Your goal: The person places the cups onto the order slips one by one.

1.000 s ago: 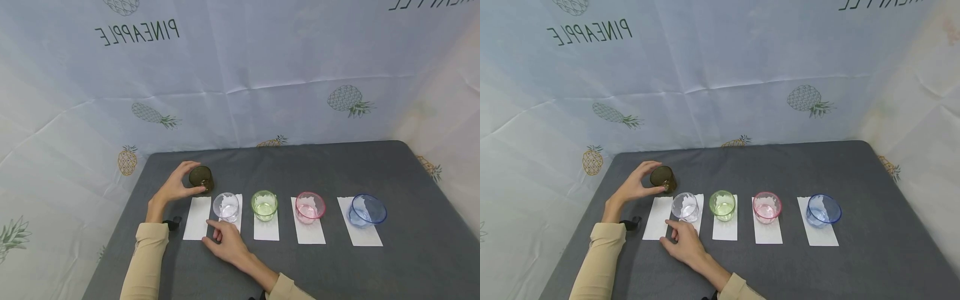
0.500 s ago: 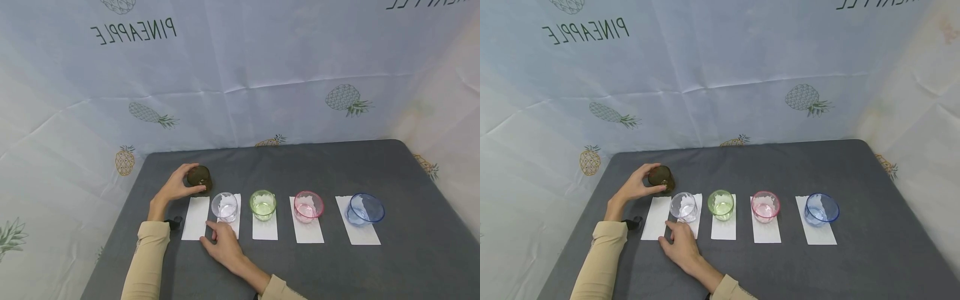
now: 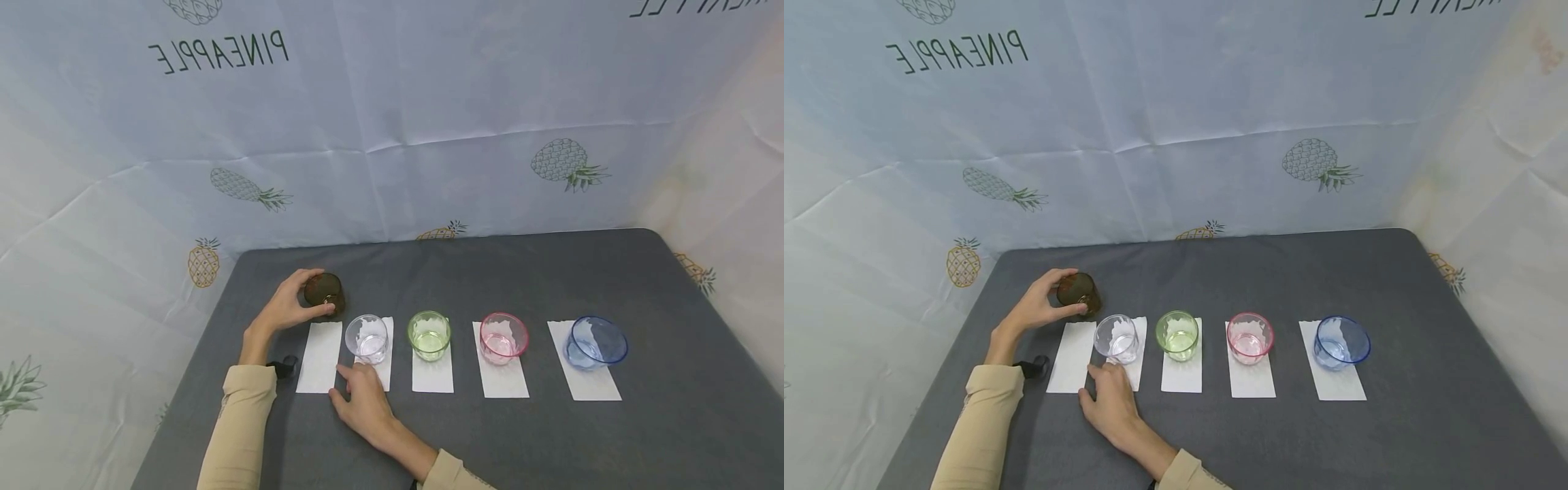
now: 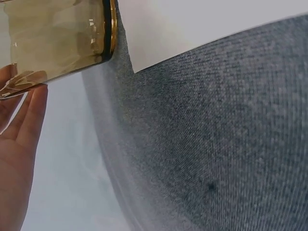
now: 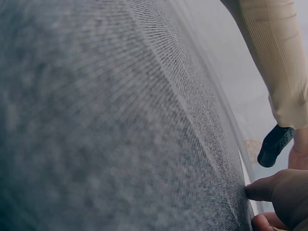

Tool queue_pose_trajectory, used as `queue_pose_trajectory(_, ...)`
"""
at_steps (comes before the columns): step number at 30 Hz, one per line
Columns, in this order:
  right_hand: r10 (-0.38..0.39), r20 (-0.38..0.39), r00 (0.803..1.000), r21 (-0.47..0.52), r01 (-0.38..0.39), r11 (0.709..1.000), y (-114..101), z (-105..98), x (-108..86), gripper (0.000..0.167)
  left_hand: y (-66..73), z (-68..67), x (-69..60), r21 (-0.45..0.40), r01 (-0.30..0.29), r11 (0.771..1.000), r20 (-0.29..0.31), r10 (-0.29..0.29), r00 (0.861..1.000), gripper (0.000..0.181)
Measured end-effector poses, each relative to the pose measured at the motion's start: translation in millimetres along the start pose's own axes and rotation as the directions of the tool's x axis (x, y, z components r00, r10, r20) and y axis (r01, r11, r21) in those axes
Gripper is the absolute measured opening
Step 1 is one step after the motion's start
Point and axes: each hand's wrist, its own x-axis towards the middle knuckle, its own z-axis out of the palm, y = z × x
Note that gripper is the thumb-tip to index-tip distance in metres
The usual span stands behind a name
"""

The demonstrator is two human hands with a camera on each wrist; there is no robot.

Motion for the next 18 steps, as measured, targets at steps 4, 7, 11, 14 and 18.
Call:
queue_pose_trajectory(4, 0.016, 0.009, 1.0, -0.002, -0.016, 1.0, -0.7, 0.1, -0.2, 0.035, 2.9, -2.4, -4.1, -0.004, -0.005, 1.0, 0.003, 0.005, 1.0, 0.079)
queue_pose_trajectory(7, 0.039, 0.033, 0.999, 0.003, -0.039, 0.999, -0.6, -0.1, 0.1, 0.036, 5.1, -4.0, -8.2, -0.003, -0.019, 1.0, -0.008, 0.019, 1.0, 0.077)
queue_pose_trajectory(11, 0.054, 0.055, 0.997, 0.013, -0.055, 0.998, -0.4, -0.4, 0.6, 0.036, 9.2, -6.4, -13.8, -0.002, -0.048, 0.999, -0.021, 0.048, 0.999, 0.075)
queue_pose_trajectory(14, 0.041, 0.047, 0.998, 0.014, -0.042, 0.999, 0.1, 0.2, 0.4, 0.036, 13.0, -8.7, -17.3, -0.002, -0.061, 0.998, -0.021, 0.061, 0.998, 0.075)
queue_pose_trajectory(18, 0.014, 0.023, 1.0, 0.005, -0.014, 1.0, 0.6, 0.7, 0.1, 0.035, 19.1, -13.1, -21.5, -0.009, -0.084, 0.996, -0.023, 0.084, 0.996, 0.076)
